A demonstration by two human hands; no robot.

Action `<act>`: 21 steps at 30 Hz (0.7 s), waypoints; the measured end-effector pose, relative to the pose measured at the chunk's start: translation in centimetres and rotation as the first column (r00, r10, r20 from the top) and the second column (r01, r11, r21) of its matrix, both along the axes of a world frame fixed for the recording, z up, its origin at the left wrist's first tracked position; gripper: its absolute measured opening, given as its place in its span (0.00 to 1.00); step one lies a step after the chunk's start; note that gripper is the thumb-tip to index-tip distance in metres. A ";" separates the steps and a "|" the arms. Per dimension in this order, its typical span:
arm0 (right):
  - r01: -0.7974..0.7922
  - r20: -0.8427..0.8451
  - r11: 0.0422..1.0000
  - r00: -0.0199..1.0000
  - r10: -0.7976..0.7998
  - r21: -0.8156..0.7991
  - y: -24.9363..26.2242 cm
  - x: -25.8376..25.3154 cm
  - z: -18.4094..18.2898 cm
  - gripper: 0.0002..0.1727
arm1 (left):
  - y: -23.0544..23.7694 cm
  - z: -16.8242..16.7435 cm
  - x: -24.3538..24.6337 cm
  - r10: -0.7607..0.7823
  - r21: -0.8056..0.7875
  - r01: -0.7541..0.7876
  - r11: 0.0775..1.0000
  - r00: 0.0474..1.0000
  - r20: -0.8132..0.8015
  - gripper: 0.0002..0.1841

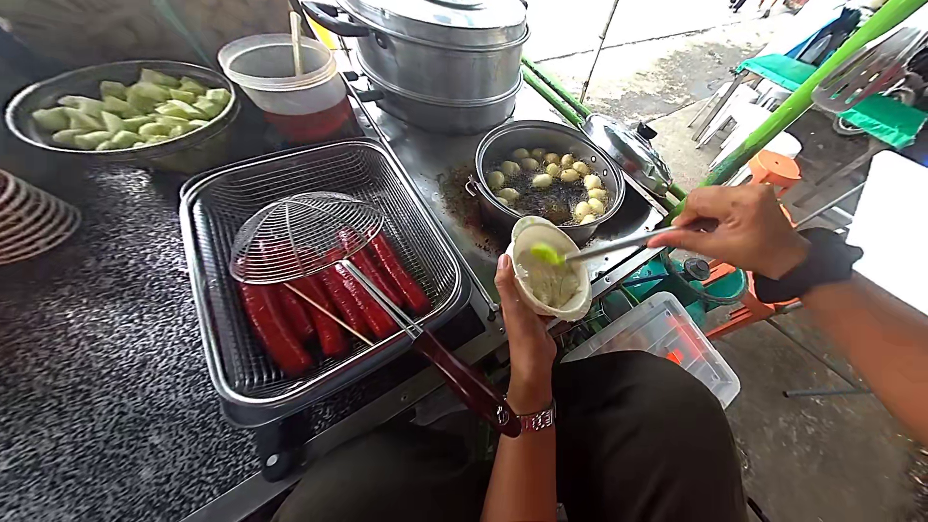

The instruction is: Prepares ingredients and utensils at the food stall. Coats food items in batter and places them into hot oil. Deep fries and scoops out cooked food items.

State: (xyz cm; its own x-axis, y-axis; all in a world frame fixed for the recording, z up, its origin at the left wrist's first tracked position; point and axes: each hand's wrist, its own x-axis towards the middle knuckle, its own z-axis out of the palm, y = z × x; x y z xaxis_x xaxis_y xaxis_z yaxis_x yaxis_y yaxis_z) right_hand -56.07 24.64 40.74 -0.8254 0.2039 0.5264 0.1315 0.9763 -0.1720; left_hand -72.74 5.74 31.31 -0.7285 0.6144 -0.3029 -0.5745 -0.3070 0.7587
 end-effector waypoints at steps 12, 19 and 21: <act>0.046 0.189 0.947 0.982 0.016 -0.319 -3.7 0.5 -0.6 0.23 | 0.4 -1.2 0.2 0.032 0.018 -0.029 0.999 0.980 -0.197 0.28; 0.366 0.351 0.109 0.927 -0.136 -0.924 -1.3 -0.1 -0.7 0.18 | 0.7 -1.6 0.1 0.019 -0.015 -0.022 1.000 0.988 -0.155 0.28; 0.444 0.363 0.311 0.887 -0.285 -0.841 0.2 -1.1 -1.3 0.20 | 0.7 -1.6 0.2 0.020 -0.017 -0.022 1.000 0.992 -0.127 0.28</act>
State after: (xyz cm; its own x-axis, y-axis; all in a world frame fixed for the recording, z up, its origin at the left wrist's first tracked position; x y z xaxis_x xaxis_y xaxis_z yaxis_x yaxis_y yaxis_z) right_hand -57.21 24.82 39.43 -0.5749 0.7763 -0.2587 0.5279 0.1103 -0.8421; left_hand -72.53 6.44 29.72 -0.7744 0.5937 -0.2186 -0.4669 -0.3032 0.8307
